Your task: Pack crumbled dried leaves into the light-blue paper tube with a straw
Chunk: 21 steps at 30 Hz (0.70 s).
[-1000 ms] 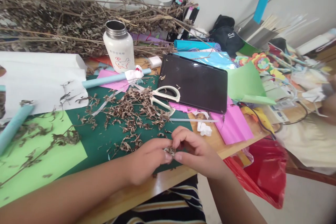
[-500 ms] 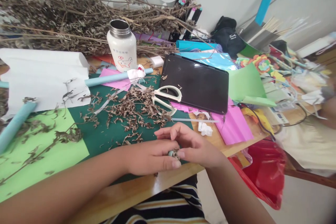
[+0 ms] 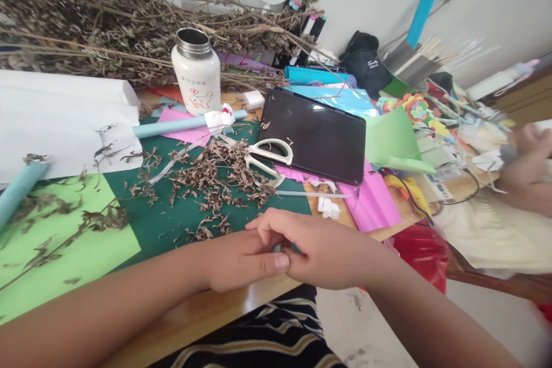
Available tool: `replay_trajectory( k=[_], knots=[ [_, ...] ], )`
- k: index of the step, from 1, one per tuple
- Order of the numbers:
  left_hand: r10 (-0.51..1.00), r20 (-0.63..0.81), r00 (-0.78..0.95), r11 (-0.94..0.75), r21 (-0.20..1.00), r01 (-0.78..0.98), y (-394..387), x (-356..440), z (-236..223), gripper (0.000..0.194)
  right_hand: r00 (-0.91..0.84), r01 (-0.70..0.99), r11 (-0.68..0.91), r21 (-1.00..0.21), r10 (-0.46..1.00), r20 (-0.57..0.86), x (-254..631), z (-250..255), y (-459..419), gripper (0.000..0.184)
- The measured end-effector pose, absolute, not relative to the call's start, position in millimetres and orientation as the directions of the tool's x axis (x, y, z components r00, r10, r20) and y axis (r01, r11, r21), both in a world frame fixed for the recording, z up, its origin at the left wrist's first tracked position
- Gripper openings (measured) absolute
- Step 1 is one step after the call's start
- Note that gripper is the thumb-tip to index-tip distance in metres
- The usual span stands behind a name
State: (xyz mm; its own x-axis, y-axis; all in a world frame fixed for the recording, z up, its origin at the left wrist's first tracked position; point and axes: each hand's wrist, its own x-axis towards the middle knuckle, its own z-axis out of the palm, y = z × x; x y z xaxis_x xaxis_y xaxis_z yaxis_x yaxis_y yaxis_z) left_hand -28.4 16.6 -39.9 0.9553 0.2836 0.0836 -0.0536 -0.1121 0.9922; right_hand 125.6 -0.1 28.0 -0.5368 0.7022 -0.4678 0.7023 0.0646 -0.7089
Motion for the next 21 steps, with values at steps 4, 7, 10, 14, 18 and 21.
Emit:
replay_trajectory(
  k=[4,7,10,14,18,21],
  knots=[
    [0.376,0.119,0.919,-0.192,0.980,-0.048,13.5,-27.4,-44.4,0.045,-0.497,0.503,-0.114,-0.857,0.773,-0.394,130.4,13.5,-7.2,0.019],
    [0.394,0.148,0.907,-0.195,0.978,-0.075,13.8,-26.1,-45.3,0.033,-0.450,0.212,-0.165,-0.963,0.859,-0.246,138.4,-5.5,-16.0,0.016],
    [0.402,0.153,0.903,-0.198,0.977,-0.077,14.5,-25.0,-44.1,0.025,-0.455,0.009,-0.115,-0.993,0.884,-0.106,145.1,-22.9,-23.9,0.005],
    [0.414,0.124,0.902,-0.180,0.982,-0.053,15.1,-23.8,-42.1,0.020,-0.428,-0.055,-0.010,-0.998,0.904,0.014,147.6,-36.7,-31.0,0.010],
    [0.434,0.123,0.893,-0.174,0.983,-0.051,13.3,-21.5,-40.0,0.014,-0.386,-0.003,0.167,-0.986,0.909,0.155,145.2,-41.2,-34.9,0.023],
    [0.453,0.118,0.884,-0.191,0.981,-0.034,11.1,-19.5,-40.9,0.013,-0.403,0.126,0.354,-0.927,0.872,0.279,144.7,-41.4,-35.6,0.028]
  ],
)
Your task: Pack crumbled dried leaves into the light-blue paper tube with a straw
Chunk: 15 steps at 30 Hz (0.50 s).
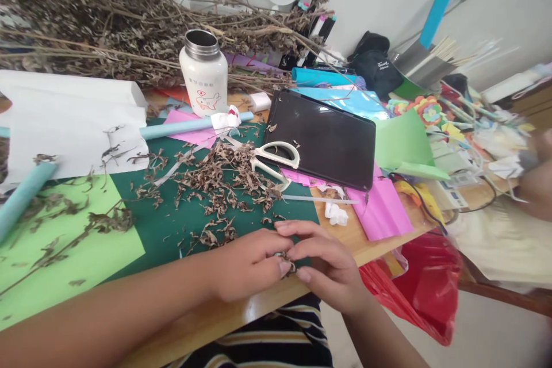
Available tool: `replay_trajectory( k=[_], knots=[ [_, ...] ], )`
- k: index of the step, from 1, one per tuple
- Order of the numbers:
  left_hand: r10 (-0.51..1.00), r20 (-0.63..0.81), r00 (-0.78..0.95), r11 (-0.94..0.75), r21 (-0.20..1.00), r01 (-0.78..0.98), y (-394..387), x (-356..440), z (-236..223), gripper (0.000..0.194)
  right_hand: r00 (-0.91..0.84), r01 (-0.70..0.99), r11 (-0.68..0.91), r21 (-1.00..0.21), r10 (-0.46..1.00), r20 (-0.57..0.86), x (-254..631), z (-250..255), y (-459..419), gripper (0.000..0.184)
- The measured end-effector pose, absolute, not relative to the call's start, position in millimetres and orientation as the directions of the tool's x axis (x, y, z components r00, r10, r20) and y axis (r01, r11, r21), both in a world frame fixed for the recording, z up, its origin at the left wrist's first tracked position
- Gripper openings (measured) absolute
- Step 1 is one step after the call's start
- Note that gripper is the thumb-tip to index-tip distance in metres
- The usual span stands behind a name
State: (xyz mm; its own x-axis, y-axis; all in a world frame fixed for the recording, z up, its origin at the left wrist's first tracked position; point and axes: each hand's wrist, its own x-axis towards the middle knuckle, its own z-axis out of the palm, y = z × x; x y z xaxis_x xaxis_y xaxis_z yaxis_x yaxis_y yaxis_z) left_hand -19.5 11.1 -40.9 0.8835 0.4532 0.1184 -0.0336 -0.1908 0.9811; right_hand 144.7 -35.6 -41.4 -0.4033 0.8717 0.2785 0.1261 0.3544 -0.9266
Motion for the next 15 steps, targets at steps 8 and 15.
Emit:
replay_trajectory(
  k=[8,15],
  knots=[
    [0.336,0.169,0.926,-0.191,0.976,-0.109,19.1,-21.8,-46.9,0.044,-0.499,0.351,0.730,-0.586,0.676,0.542,150.5,-35.8,-27.7,0.021],
    [0.341,0.179,0.923,-0.246,0.964,-0.096,18.7,-23.0,-44.6,0.054,-0.500,0.381,0.545,-0.747,0.801,0.329,148.3,-19.9,-25.9,0.018]
  ],
)
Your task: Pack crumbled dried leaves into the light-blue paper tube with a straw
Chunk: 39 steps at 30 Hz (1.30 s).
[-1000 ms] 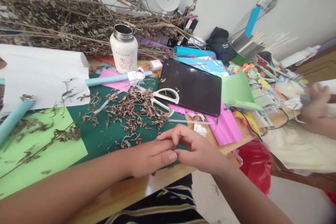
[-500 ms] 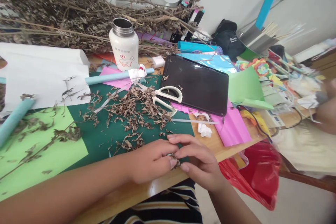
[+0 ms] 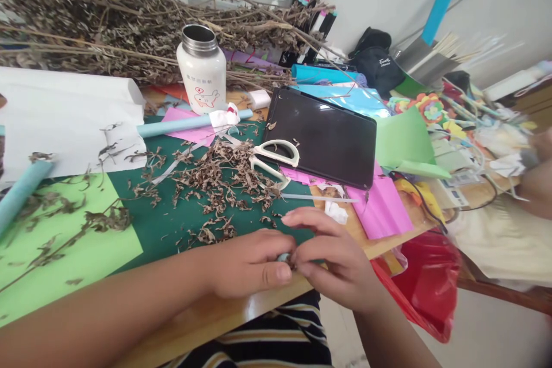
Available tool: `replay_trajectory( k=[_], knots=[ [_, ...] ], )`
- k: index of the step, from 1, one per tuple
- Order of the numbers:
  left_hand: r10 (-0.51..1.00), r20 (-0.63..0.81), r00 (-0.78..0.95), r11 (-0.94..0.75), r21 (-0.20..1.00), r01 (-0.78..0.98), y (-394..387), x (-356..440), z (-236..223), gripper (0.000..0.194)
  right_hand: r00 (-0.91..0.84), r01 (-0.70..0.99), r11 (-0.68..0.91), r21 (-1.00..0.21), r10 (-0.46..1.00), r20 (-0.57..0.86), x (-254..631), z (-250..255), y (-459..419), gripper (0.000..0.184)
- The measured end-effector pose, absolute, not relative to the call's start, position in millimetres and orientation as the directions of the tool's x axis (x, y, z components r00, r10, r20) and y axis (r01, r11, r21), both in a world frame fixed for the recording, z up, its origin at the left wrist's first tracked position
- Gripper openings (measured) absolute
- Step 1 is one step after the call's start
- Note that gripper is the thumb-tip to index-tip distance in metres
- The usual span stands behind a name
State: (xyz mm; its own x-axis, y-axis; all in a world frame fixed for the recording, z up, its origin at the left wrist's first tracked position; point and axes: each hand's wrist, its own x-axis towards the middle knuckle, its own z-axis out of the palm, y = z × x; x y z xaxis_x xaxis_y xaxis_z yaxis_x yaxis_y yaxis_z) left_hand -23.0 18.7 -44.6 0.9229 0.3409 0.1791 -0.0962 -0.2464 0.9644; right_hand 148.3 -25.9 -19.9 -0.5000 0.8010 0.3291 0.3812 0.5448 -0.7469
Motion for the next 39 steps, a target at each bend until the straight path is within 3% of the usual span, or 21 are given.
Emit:
replay_trajectory(
  k=[3,7,11,16,22,27,30,34,36,39],
  knots=[
    [0.302,0.180,0.936,-0.280,0.955,-0.094,16.1,-21.8,-42.0,0.052,-0.445,0.262,0.170,-0.950,0.895,0.037,143.6,-16.6,-30.8,0.021],
    [0.300,0.102,0.949,-0.348,0.938,0.009,13.3,-21.8,-41.3,0.051,-0.420,0.271,-0.094,-0.958,0.884,-0.206,138.7,-8.6,-33.2,0.030],
    [0.308,0.126,0.943,-0.367,0.930,-0.004,12.6,-22.8,-41.5,0.050,-0.450,0.413,-0.147,-0.899,0.825,-0.342,135.9,4.4,-27.3,0.031],
    [0.295,0.120,0.948,-0.384,0.923,0.002,14.1,-24.1,-40.5,0.057,-0.448,0.566,-0.093,-0.819,0.799,-0.401,130.7,14.6,-17.7,0.019],
    [0.284,0.143,0.948,-0.383,0.924,-0.025,14.3,-26.3,-39.1,0.056,-0.468,0.695,-0.053,-0.717,0.724,-0.507,125.2,19.6,-9.7,0.019],
    [0.269,0.131,0.954,-0.335,0.942,-0.035,15.7,-30.3,-40.1,0.058,-0.482,0.529,-0.093,-0.843,0.785,-0.390,124.8,13.1,-11.5,0.020],
    [0.270,0.094,0.958,-0.308,0.951,-0.006,16.5,-32.2,-42.2,0.059,-0.511,0.251,-0.198,-0.948,0.804,-0.304,130.7,-1.0,-17.7,0.018],
    [0.270,0.098,0.958,-0.330,0.944,-0.004,16.4,-32.6,-44.5,0.061,-0.500,-0.132,-0.209,-0.969,0.858,-0.117,143.0,-21.1,-26.9,0.007],
    [0.293,0.085,0.952,-0.344,0.939,0.022,16.1,-32.0,-46.0,0.064,-0.445,-0.158,-0.095,-0.983,0.896,-0.015,148.0,-25.0,-30.2,0.010],
    [0.300,0.117,0.947,-0.364,0.931,0.001,16.3,-30.3,-48.0,0.061,-0.405,0.078,0.220,-0.972,0.898,0.171,151.5,-20.1,-31.9,0.016]
  ],
)
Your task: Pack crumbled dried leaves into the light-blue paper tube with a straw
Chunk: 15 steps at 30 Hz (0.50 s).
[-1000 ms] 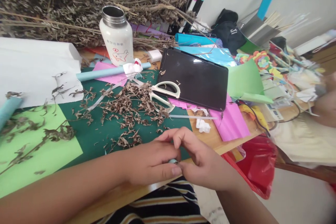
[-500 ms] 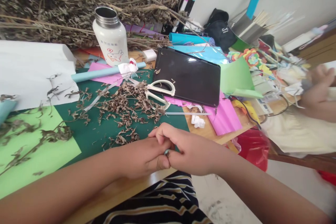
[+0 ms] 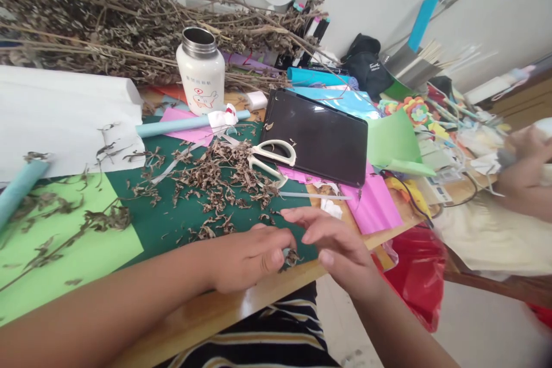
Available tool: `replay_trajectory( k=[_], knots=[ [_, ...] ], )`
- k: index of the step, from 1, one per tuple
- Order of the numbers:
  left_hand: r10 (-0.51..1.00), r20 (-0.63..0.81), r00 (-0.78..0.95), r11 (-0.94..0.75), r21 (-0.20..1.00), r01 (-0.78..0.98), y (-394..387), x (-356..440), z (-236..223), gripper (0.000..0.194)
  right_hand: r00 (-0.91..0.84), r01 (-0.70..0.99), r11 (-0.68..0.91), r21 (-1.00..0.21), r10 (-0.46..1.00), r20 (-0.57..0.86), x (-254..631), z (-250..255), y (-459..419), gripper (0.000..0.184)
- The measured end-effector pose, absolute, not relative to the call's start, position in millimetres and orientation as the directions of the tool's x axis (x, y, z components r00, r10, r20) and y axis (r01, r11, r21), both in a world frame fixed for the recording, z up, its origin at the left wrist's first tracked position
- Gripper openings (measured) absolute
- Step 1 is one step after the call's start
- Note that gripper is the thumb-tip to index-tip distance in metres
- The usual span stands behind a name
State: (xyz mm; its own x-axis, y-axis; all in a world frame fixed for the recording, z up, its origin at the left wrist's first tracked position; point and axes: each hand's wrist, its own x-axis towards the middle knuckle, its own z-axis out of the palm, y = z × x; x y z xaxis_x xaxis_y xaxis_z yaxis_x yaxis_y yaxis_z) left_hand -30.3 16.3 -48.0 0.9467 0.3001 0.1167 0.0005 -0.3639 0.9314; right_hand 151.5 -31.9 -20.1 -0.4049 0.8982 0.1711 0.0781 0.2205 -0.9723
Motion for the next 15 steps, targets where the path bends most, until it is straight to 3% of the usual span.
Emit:
replay_trajectory(
  k=[3,5,8,15],
  knots=[
    [0.289,0.170,0.942,-0.372,0.927,-0.053,17.1,-28.5,-48.3,0.056,-0.517,0.364,0.539,-0.760,0.795,0.316,150.4,-9.5,-29.7,0.015],
    [0.290,0.174,0.941,-0.369,0.927,-0.058,17.6,-28.0,-47.7,0.056,-0.571,0.454,0.647,-0.613,0.739,0.357,148.6,-4.4,-27.5,0.011],
    [0.290,0.158,0.944,-0.371,0.928,-0.041,17.8,-28.3,-46.4,0.057,-0.583,0.510,0.695,-0.506,0.712,0.390,147.3,-2.6,-26.0,0.009],
    [0.281,0.106,0.954,-0.357,0.934,0.001,17.9,-28.5,-43.0,0.053,-0.611,0.556,0.720,-0.416,0.693,0.383,153.1,-6.5,-30.9,0.023]
  ],
)
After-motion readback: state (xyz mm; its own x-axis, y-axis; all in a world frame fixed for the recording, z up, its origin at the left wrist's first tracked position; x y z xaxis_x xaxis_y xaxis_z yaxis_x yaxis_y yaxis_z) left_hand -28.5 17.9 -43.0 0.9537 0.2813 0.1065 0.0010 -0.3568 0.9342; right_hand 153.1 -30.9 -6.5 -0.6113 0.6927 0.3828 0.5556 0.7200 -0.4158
